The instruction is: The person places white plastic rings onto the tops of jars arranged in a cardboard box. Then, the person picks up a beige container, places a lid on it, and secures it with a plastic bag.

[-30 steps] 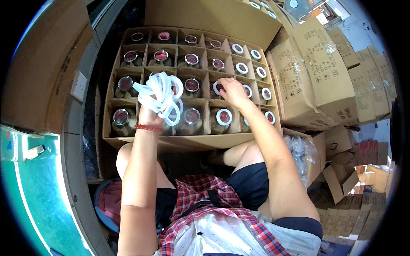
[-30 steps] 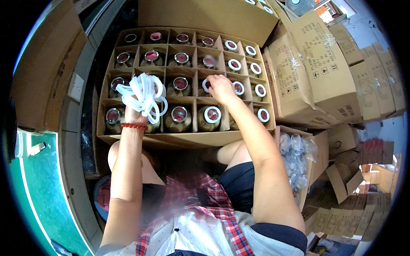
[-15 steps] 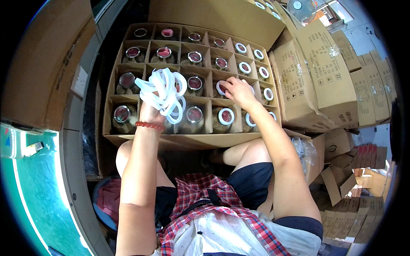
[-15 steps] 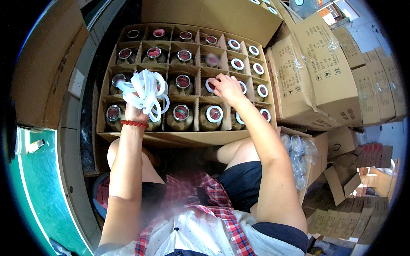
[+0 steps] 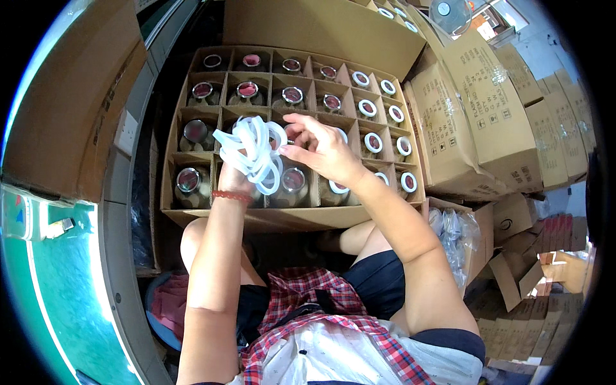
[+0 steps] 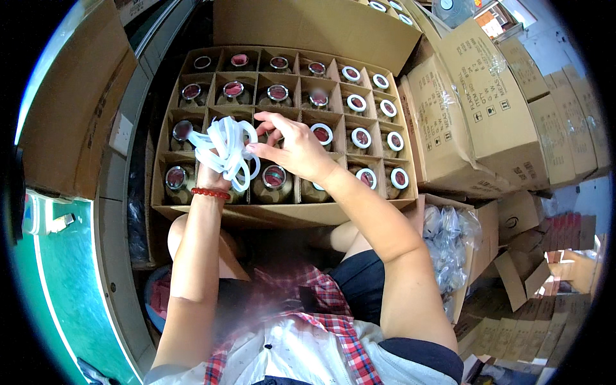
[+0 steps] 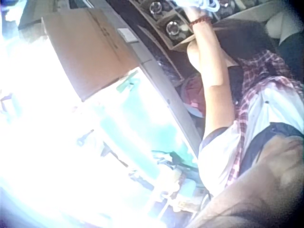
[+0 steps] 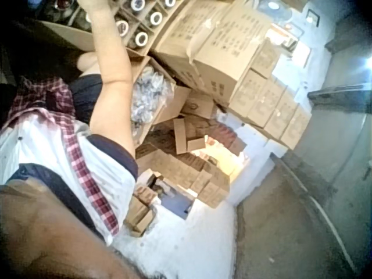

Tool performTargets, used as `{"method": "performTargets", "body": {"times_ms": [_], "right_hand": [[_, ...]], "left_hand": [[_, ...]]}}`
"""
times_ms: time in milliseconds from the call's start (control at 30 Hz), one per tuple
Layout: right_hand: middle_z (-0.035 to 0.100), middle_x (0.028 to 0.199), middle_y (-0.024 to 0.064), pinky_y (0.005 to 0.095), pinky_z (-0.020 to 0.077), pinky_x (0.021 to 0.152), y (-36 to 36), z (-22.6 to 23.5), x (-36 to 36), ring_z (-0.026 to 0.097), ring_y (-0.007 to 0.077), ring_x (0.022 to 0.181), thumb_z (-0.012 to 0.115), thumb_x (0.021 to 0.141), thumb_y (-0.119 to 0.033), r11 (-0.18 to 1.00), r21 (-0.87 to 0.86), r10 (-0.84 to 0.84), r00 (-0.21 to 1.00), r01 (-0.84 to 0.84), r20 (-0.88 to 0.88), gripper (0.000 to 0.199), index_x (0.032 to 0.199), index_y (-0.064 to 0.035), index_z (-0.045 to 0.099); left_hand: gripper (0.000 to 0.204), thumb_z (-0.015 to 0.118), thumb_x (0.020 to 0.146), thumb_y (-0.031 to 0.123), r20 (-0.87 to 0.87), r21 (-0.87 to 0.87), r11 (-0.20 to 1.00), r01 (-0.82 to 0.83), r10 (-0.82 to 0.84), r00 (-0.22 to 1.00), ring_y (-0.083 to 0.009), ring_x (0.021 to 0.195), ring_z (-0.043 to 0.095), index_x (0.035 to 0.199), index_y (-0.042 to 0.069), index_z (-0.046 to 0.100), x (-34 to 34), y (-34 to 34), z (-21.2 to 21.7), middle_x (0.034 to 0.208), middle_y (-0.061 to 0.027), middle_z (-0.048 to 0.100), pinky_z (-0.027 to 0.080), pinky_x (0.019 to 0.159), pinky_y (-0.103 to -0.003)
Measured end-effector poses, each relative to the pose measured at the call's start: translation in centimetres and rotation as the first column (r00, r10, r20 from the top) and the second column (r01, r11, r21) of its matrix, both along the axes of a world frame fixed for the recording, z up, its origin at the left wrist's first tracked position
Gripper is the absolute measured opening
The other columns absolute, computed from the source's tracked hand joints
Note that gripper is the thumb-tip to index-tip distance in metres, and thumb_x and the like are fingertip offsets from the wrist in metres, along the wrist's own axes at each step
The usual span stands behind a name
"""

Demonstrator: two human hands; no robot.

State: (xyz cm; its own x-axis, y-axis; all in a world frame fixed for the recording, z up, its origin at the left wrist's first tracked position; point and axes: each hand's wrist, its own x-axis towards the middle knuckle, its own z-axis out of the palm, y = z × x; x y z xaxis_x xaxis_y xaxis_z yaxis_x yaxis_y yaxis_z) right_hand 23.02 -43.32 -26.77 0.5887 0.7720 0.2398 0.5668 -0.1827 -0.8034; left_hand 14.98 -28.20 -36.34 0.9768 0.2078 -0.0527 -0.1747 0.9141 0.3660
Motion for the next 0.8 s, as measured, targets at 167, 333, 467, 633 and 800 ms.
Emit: {"method": "performTargets", "body": {"times_ms": [167,333,467,633,800], "right_hand": [[0.064,0.088,0.0035,0.017,0.0423,0.051,0.2,0.4,0.9,0.055,0.0052,0.068,0.064,0.087,-0.008,0.997,0.034,-0.027,0.728,0.069,-0.685,0.024,0.108,0.0024,0.06],[0.065,0.095,0.0078,0.0228,0.0527,0.063,-0.9,0.5,2.9,0.062,0.0106,0.076,0.058,0.092,-0.014,0.956,0.214,0.057,0.591,0.2,-0.804,0.019,0.107,-0.0015,0.058],[0.065,0.099,0.0109,0.0325,0.0554,0.079,-1.1,0.6,4.1,0.065,0.0199,0.087,0.053,0.095,-0.018,0.944,0.271,0.083,0.659,0.188,-0.748,0.024,0.109,0.0011,0.059],[0.065,0.096,0.0093,0.0317,0.0552,0.079,-1.0,0.1,3.9,0.065,0.0188,0.086,0.056,0.093,-0.014,0.971,0.223,0.08,0.771,0.082,-0.632,0.024,0.109,0.0042,0.06],[0.065,0.093,0.0064,0.025,0.0528,0.072,0.1,0.2,2.5,0.062,0.0121,0.081,0.059,0.091,-0.007,0.998,0.065,0.021,0.879,0.012,-0.477,0.017,0.101,0.0049,0.065]], "left_hand": [[0.026,0.057,0.091,0.02,0.088,-0.078,0.997,0.015,-0.008,0.996,-0.0196,0.09,0.064,0.11,0.004,0.06,0.0,0.2,-0.3,0.104,-0.0083,0.064,0.054,0.078,-0.033],[0.021,0.057,0.091,0.024,-0.027,-0.006,0.992,-0.126,0.126,0.992,-0.0175,0.081,0.061,0.1,0.006,0.061,0.4,0.3,0.0,0.091,-0.0058,0.063,0.052,0.07,-0.03],[0.018,0.055,0.092,0.023,0.091,0.064,0.998,0.02,-0.026,0.996,-0.0173,0.073,0.059,0.102,0.008,0.057,0.1,0.5,1.1,0.088,-0.0064,0.061,0.049,0.058,-0.028],[0.073,0.075,0.076,0.019,0.017,0.119,0.991,0.059,-0.061,0.998,-0.008,0.073,0.058,0.136,0.001,0.037,-0.3,-0.4,2.6,0.089,-0.0007,0.06,0.047,0.059,-0.019],[0.047,0.072,0.081,0.02,-0.04,0.413,0.911,0.015,0.002,0.999,-0.0082,0.076,0.059,0.12,0.004,0.052,-0.2,-0.1,0.7,0.092,-0.0006,0.061,0.048,0.063,-0.022]]}}
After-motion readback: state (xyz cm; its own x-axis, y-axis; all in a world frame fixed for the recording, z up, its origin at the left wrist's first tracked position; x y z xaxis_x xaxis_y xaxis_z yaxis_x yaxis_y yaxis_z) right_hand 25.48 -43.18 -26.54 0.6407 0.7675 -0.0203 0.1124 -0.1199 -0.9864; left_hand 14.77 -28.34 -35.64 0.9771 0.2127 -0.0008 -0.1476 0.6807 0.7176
